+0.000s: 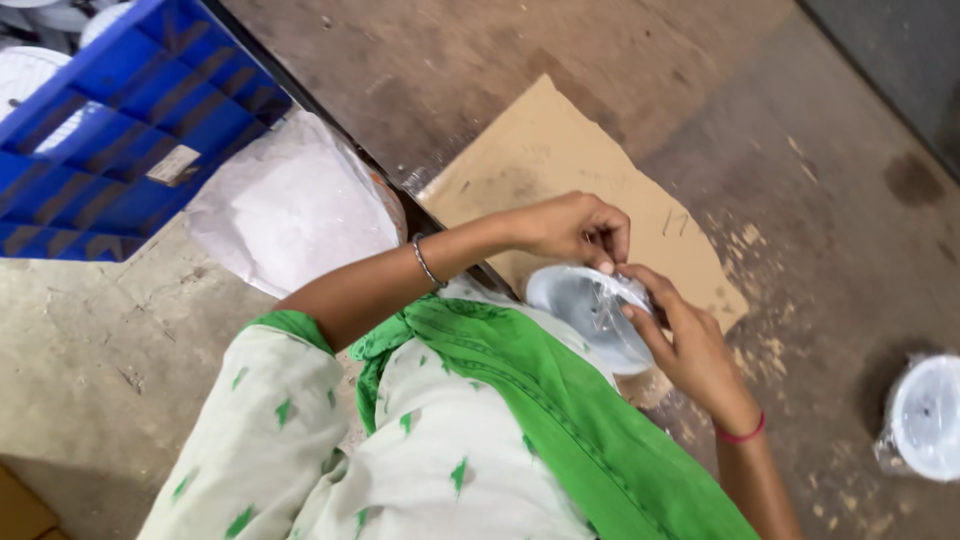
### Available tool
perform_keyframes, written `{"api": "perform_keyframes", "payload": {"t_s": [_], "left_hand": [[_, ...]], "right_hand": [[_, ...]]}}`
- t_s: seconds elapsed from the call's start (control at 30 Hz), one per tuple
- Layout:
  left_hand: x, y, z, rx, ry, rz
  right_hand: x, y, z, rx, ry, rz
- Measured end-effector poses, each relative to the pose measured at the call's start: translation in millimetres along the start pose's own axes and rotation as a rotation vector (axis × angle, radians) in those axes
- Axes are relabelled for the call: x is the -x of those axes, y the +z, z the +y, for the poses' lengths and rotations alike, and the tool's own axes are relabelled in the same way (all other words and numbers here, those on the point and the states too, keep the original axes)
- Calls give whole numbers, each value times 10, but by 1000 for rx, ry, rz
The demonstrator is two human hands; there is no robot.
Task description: The person wraps white round ceiling light fixture housings in clear plastic film at a work table, pressing the wrap around each unit, and places the wrapped fixtures into a blue plastic crate. They repeat this wrapping and stacking cycle for successive fixtures throughout the clip.
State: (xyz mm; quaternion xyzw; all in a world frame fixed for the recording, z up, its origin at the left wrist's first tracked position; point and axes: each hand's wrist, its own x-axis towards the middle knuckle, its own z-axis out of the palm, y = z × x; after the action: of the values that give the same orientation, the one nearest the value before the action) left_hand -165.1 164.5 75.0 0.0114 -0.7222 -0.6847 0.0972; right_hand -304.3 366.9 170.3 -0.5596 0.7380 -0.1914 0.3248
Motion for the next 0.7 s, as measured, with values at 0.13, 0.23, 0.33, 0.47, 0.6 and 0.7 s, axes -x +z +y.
{"api": "perform_keyframes", "payload": {"t_s": [0.13,0.23,0.33,0.47,0.6,0.7], "left_hand": [[144,-53,-163,-85,29,64],[315,-37,-234,-184,32,479],[600,-77,-224,-194,-90,891],[851,-299,-95,908,-406,910],[1007,-668,-35,1054,11,852],[980,-1216,-146,870,177,998]], "right_hand": [[-54,53,-107,89,-319,113],[-213,-4,-169,119,-230,144],[-468,-140,-310,189,-69,235],[-850,-91,-688,362,-538,461],[-1192,320,-969,318,-868,240],[-1297,571,-891,227,-770,216]]}}
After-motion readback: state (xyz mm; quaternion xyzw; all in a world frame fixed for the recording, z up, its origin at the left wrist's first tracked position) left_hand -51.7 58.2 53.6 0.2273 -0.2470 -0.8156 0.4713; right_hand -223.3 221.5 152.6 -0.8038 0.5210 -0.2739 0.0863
